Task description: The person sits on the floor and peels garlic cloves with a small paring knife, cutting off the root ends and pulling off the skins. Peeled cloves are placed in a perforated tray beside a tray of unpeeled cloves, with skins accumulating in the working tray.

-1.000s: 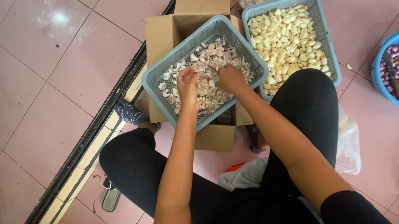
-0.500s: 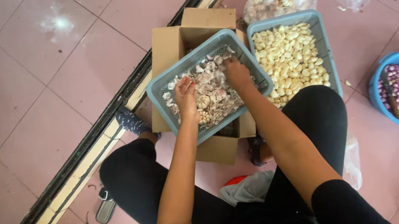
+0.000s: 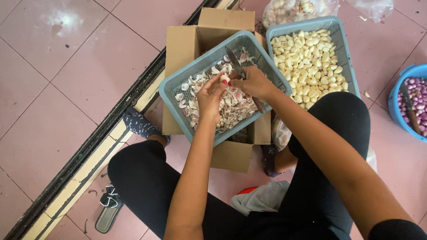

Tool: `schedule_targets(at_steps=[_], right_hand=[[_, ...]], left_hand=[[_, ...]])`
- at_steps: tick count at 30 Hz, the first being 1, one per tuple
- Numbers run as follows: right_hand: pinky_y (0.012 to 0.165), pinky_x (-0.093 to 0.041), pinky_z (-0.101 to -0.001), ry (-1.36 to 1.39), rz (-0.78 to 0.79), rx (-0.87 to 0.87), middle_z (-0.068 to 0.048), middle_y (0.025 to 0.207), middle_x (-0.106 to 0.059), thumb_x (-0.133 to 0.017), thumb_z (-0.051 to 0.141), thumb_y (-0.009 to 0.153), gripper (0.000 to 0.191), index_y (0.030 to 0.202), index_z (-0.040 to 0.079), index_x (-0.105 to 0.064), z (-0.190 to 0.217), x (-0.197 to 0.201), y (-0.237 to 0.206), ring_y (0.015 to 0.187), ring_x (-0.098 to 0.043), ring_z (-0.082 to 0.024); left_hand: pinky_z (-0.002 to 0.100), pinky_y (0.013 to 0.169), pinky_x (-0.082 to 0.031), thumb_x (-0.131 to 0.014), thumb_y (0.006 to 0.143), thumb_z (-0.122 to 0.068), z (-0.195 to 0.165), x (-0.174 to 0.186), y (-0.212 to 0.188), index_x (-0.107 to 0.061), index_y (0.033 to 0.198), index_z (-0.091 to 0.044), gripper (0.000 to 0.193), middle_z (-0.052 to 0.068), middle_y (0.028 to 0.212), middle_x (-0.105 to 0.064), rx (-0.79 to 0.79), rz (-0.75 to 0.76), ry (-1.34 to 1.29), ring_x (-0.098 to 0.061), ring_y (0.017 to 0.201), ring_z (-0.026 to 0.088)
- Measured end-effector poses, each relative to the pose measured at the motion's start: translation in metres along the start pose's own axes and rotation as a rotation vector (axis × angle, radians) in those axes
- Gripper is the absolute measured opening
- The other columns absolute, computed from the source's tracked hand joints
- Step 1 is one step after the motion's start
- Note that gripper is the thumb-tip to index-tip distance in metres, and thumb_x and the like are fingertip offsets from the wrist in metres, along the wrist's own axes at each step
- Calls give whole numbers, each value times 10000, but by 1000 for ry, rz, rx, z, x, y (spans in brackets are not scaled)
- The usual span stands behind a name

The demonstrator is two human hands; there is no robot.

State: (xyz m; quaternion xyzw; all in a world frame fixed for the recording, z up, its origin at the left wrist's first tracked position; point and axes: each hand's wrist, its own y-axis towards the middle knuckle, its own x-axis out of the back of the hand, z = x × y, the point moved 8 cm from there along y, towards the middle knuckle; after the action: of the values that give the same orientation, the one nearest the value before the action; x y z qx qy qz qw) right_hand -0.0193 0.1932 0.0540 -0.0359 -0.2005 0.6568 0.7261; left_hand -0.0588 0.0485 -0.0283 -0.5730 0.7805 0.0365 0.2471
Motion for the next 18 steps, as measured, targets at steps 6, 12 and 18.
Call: schedule_targets(at_steps=[6,12,18], right_hand=[[788,-561,-431,-336,-192,410,-262,1010,-746,-638,178,982,347,1247,-32,-565,29,28,-20,901,-732,-334],[792,-539,-556,-469,-118,427,-345,926,-688,-545,106,988,448,1379,-18,-366,17,-15,-26,872,-695,-495],[662,-498,-622,-593,-177,390,-365,768,-643,-536,112,985,512,1389,-74,-283,19,-23,-23,730,-640,-562]], left_hand=[[280,897,-635,-732,921,-7,-8,-2,-1,-688,1242,30,326,109,1102,-717,11,-76,-85,-714,993,171],[320,945,-619,-719,927,-15,-12,-3,-2,-612,1258,67,357,122,1085,-697,32,-37,-282,-708,1016,215],[344,951,-620,-715,933,1,0,1,4,-622,1227,103,325,137,1104,-701,87,-59,-319,-707,1000,231]])
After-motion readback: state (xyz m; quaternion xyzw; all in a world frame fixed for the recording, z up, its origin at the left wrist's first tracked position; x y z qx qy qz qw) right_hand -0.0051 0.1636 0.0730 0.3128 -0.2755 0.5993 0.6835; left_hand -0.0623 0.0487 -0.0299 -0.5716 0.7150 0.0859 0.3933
